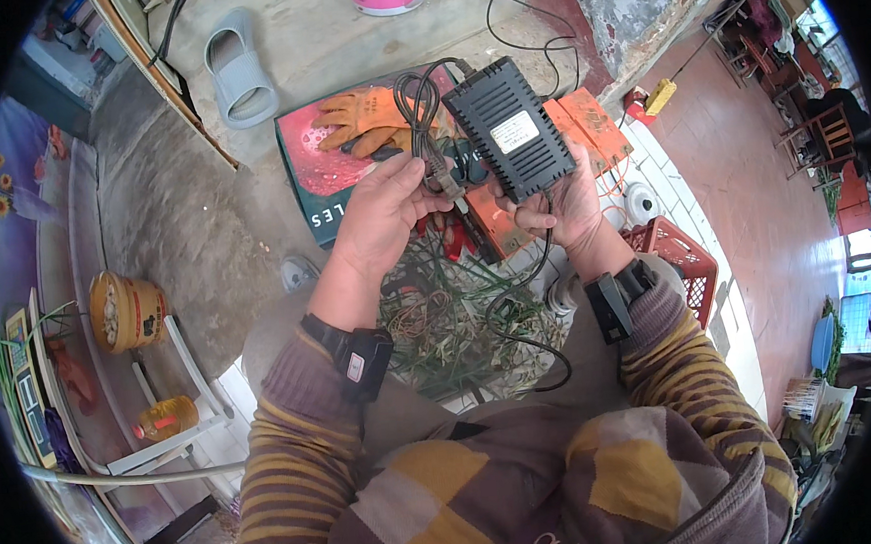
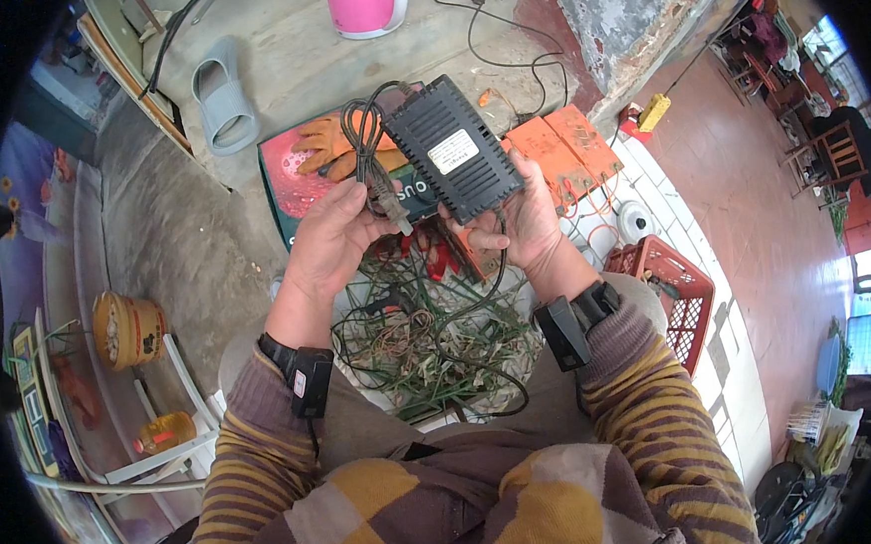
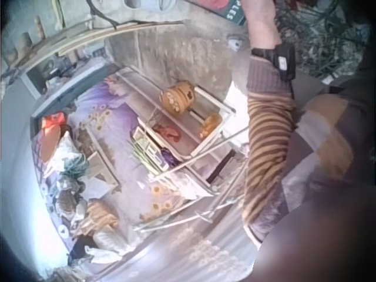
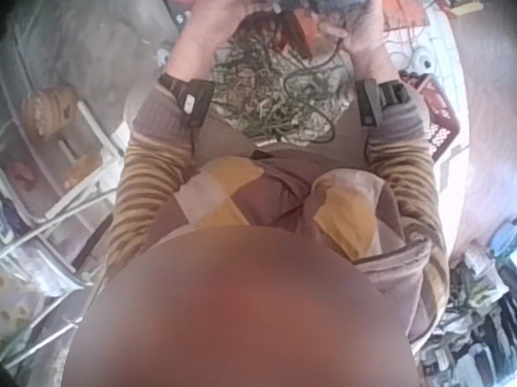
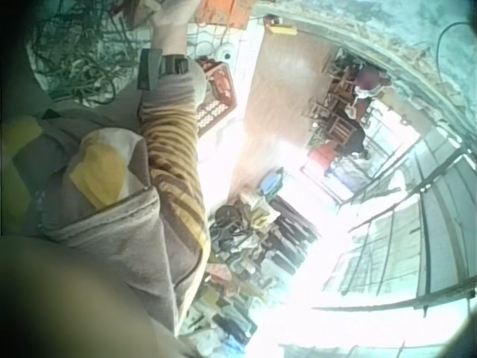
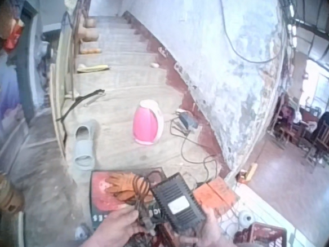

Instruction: The person is repairing an electronic device by stripping and twisting wires. They use pliers to strip the insulation and then twist the exposed wires together.

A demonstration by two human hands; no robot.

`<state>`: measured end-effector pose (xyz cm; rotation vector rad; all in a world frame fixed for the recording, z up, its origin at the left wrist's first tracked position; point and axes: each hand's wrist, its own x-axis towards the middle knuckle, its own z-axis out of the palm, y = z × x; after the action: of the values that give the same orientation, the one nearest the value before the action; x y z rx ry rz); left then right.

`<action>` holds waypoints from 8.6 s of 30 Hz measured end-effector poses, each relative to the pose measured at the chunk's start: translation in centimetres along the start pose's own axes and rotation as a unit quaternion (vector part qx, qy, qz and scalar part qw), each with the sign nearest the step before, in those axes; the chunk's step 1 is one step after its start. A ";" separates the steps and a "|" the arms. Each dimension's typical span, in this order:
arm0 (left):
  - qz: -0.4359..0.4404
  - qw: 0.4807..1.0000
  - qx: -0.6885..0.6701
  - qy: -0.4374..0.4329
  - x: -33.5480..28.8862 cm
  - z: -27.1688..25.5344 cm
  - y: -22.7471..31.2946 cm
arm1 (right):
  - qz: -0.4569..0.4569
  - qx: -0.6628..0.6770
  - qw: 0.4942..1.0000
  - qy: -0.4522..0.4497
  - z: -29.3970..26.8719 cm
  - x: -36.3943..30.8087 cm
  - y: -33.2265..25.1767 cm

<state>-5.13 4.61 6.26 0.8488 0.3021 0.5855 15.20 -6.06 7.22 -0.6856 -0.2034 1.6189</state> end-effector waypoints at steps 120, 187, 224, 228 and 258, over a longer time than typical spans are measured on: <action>-0.067 0.988 0.081 0.116 -0.9 0.2 0.9 | -0.054 -0.047 0.995 -0.064 -0.2 0.4 -0.8; -0.139 0.984 -0.112 0.011 -2.2 -1.0 1.3 | -0.238 0.170 0.915 0.279 -7.8 0.7 -6.9; -0.175 0.969 0.139 0.104 -2.0 -1.7 0.6 | 0.093 -0.571 0.700 0.419 -15.6 3.0 1.2; -0.188 0.952 0.213 0.115 -2.3 -1.9 0.2 | -0.018 -0.756 0.567 0.326 -18.6 3.7 2.1; -0.197 0.925 0.262 0.192 -3.8 -3.6 -1.5 | 0.121 -0.877 0.462 -0.050 -19.2 5.2 17.8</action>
<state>-9.38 3.78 2.90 1.1453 0.9972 0.2849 10.40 -9.20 -18.85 -2.1870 -2.1489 1.1144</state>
